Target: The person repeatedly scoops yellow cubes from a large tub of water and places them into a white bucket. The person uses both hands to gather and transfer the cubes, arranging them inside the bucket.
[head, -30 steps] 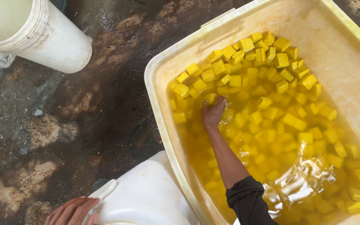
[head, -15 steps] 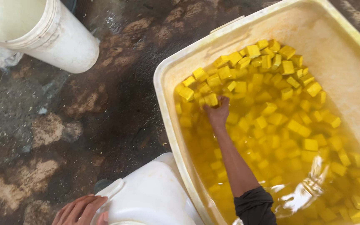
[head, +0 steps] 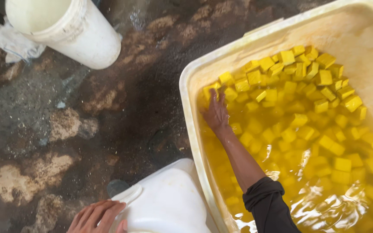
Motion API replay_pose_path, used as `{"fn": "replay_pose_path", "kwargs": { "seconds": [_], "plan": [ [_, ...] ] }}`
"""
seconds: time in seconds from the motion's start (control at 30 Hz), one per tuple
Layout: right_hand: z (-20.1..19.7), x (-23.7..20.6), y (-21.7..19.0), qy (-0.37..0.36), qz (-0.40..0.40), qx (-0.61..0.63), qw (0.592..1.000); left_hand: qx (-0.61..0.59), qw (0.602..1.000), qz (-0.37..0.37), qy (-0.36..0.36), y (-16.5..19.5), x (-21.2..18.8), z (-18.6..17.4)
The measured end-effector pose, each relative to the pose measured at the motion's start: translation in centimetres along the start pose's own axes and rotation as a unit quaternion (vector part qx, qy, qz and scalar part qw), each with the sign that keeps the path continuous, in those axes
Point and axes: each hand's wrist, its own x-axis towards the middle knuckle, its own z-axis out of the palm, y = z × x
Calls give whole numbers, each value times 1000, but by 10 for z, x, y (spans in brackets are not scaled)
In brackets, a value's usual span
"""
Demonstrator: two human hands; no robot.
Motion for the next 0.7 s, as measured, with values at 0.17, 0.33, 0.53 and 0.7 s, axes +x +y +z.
{"fn": "replay_pose_path", "kwargs": {
  "seconds": [0.17, 0.33, 0.53, 0.7],
  "plan": [
    [7, -7, 9, 45, 81, 57, 994, -26, 999, -21, -11, 17, -3, -23],
    [-4, -2, 27, 92, 49, 337, 936, -44, 998, -2, 34, 37, 4, -51],
    [-75, -31, 13, -48, 266, 632, 726, -84, 991, 11, 102, 58, 4, -82],
    [-172, -89, -56, -102, 165, 785, 588, -144, 969, 47, 195, 69, -6, -106]
  ]
}}
